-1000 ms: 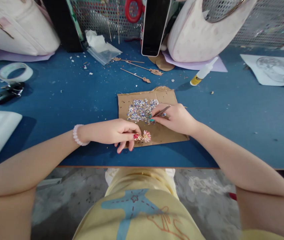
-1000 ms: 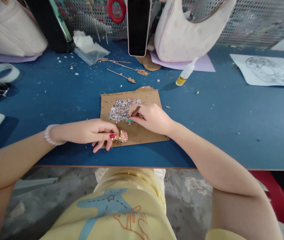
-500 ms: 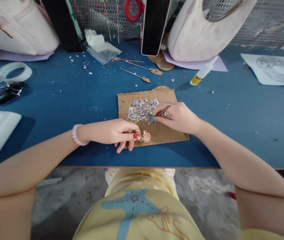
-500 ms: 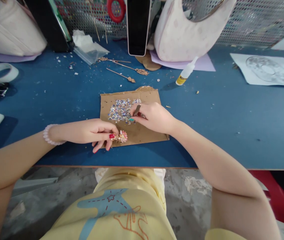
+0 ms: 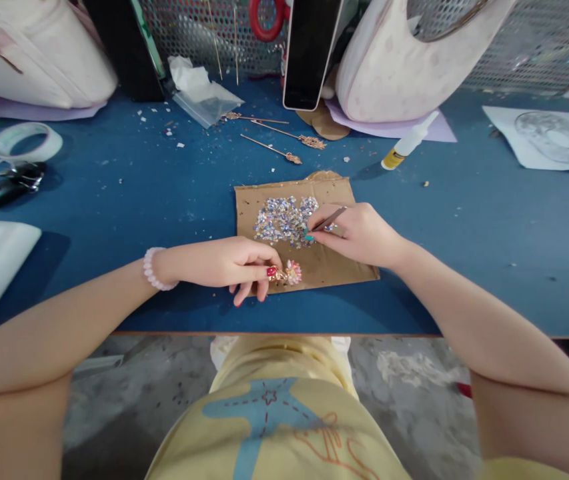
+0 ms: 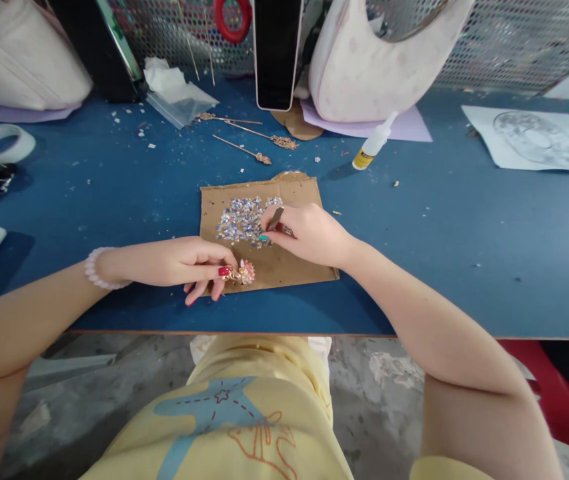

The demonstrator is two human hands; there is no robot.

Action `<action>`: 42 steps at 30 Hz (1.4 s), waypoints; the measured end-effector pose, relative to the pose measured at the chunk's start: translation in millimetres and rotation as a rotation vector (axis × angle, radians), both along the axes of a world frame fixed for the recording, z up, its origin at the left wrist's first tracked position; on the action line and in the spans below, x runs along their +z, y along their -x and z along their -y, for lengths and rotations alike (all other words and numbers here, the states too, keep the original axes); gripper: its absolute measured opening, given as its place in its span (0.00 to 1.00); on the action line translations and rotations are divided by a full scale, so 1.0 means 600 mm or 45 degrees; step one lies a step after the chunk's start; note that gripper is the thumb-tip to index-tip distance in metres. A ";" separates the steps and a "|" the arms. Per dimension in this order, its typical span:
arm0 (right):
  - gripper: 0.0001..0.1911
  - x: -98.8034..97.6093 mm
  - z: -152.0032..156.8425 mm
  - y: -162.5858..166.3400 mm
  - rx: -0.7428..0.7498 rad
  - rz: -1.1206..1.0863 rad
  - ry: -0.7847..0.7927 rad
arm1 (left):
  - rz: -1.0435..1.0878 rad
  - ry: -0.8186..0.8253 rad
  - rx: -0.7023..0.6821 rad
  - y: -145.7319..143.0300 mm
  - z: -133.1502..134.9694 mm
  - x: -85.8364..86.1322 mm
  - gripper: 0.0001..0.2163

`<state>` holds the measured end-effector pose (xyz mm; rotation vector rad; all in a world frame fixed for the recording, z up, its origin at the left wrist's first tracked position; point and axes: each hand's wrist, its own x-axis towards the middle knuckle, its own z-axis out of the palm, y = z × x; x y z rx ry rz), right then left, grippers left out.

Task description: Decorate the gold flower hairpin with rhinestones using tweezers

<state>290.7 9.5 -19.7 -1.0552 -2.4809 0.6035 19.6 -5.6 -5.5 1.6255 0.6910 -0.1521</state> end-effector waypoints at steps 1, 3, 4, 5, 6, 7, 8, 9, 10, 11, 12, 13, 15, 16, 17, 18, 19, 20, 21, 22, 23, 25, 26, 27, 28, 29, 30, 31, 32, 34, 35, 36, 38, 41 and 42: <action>0.08 -0.002 0.000 0.002 -0.018 -0.014 -0.006 | 0.000 0.000 0.002 0.000 0.001 -0.001 0.06; 0.07 -0.007 0.001 0.007 -0.037 -0.032 -0.020 | 0.003 -0.002 0.003 0.001 0.001 -0.002 0.07; 0.07 -0.008 0.001 0.008 -0.038 -0.036 -0.026 | 0.005 -0.002 0.002 0.001 0.002 -0.002 0.07; 0.07 -0.009 0.001 0.009 -0.038 -0.037 -0.028 | 0.006 -0.005 0.000 0.001 0.002 -0.003 0.07; 0.06 -0.010 0.001 0.010 -0.037 -0.035 -0.025 | 0.008 -0.008 -0.002 0.001 0.002 -0.003 0.07; 0.06 -0.009 0.001 0.009 -0.034 -0.032 -0.017 | 0.011 -0.011 -0.005 0.001 0.002 -0.003 0.07; 0.06 -0.008 0.001 0.008 -0.031 -0.028 -0.009 | 0.013 -0.015 -0.006 0.001 0.002 -0.003 0.07; 0.07 -0.006 0.000 0.005 -0.028 -0.025 -0.001 | 0.013 -0.019 -0.007 0.001 0.001 -0.003 0.07; 0.07 -0.004 0.000 0.003 -0.023 -0.022 0.007 | 0.015 -0.024 -0.009 0.002 0.001 -0.003 0.07; 0.07 -0.002 -0.001 0.000 -0.017 -0.018 0.012 | 0.016 -0.026 -0.011 0.002 0.000 -0.004 0.08; 0.07 0.000 -0.002 -0.002 -0.008 -0.010 0.015 | 0.018 -0.028 -0.012 0.002 0.000 -0.004 0.08; 0.06 0.002 -0.003 -0.005 0.003 0.004 0.018 | 0.020 -0.028 -0.014 0.002 -0.001 -0.005 0.08; 0.05 0.004 -0.006 -0.007 0.036 0.044 0.025 | 0.021 -0.030 -0.015 0.003 -0.001 -0.006 0.08; 0.04 0.005 -0.007 -0.008 0.052 0.066 0.026 | 0.020 -0.030 -0.015 0.003 -0.001 -0.006 0.08; 0.04 0.005 -0.008 -0.008 0.065 0.086 0.025 | 0.019 -0.031 -0.016 0.002 -0.001 -0.005 0.08; 0.04 0.004 -0.008 -0.007 0.073 0.102 0.023 | 0.018 -0.029 -0.018 0.002 -0.001 -0.005 0.08; 0.04 0.004 -0.008 -0.007 0.078 0.113 0.017 | 0.015 -0.028 -0.021 0.002 0.000 -0.004 0.08; 0.04 0.004 -0.008 -0.006 0.079 0.119 0.011 | 0.012 -0.028 -0.022 0.001 0.000 -0.003 0.08; 0.04 0.003 -0.008 -0.006 0.080 0.123 0.008 | 0.009 -0.027 -0.021 0.001 0.000 -0.003 0.08; 0.05 0.003 -0.007 -0.006 0.082 0.123 0.006 | 0.008 -0.027 -0.020 0.001 0.000 -0.002 0.08; 0.05 0.003 -0.007 -0.006 0.085 0.123 0.005 | 0.008 -0.028 -0.019 0.001 -0.001 -0.002 0.08; 0.05 0.003 -0.007 -0.007 0.095 0.116 0.000 | 0.011 -0.027 -0.019 0.001 -0.001 -0.002 0.08; 0.05 0.004 -0.007 -0.007 0.102 0.111 -0.003 | 0.012 -0.026 -0.019 0.001 -0.001 -0.003 0.08; 0.05 0.004 -0.007 -0.008 0.105 0.105 -0.006 | 0.012 -0.023 -0.019 0.001 -0.001 -0.003 0.08; 0.05 0.005 -0.008 -0.008 0.104 0.103 -0.006 | 0.012 -0.019 -0.017 0.001 -0.001 -0.003 0.08; 0.05 0.005 -0.008 -0.008 0.099 0.106 -0.003 | 0.012 -0.015 -0.014 0.002 -0.001 -0.003 0.08; 0.04 0.006 -0.008 -0.009 0.087 0.115 0.003 | 0.013 -0.010 -0.012 0.002 -0.001 -0.003 0.08; 0.04 0.006 -0.008 -0.009 0.071 0.125 0.011 | 0.014 -0.007 -0.012 0.002 -0.001 -0.003 0.08; 0.04 0.006 -0.008 -0.009 0.052 0.132 0.021 | 0.014 -0.006 -0.012 0.002 -0.001 -0.003 0.08; 0.05 0.006 -0.008 -0.010 0.024 0.129 0.042 | 0.013 -0.010 -0.011 0.002 -0.001 -0.003 0.08; 0.05 0.006 -0.008 -0.010 0.016 0.121 0.049 | 0.013 -0.006 -0.013 0.002 -0.001 -0.003 0.08; 0.05 0.005 -0.008 -0.010 0.012 0.112 0.054 | 0.012 -0.005 -0.013 0.002 -0.001 -0.003 0.08; 0.05 0.004 -0.008 -0.010 0.017 0.098 0.057 | 0.009 -0.008 -0.015 0.001 -0.001 -0.003 0.08; 0.06 0.004 -0.009 -0.010 0.040 0.082 0.060 | 0.005 -0.018 -0.015 0.002 -0.001 -0.002 0.08; 0.06 0.003 -0.010 -0.010 0.048 0.079 0.062 | 0.005 -0.016 -0.013 0.003 -0.001 -0.002 0.08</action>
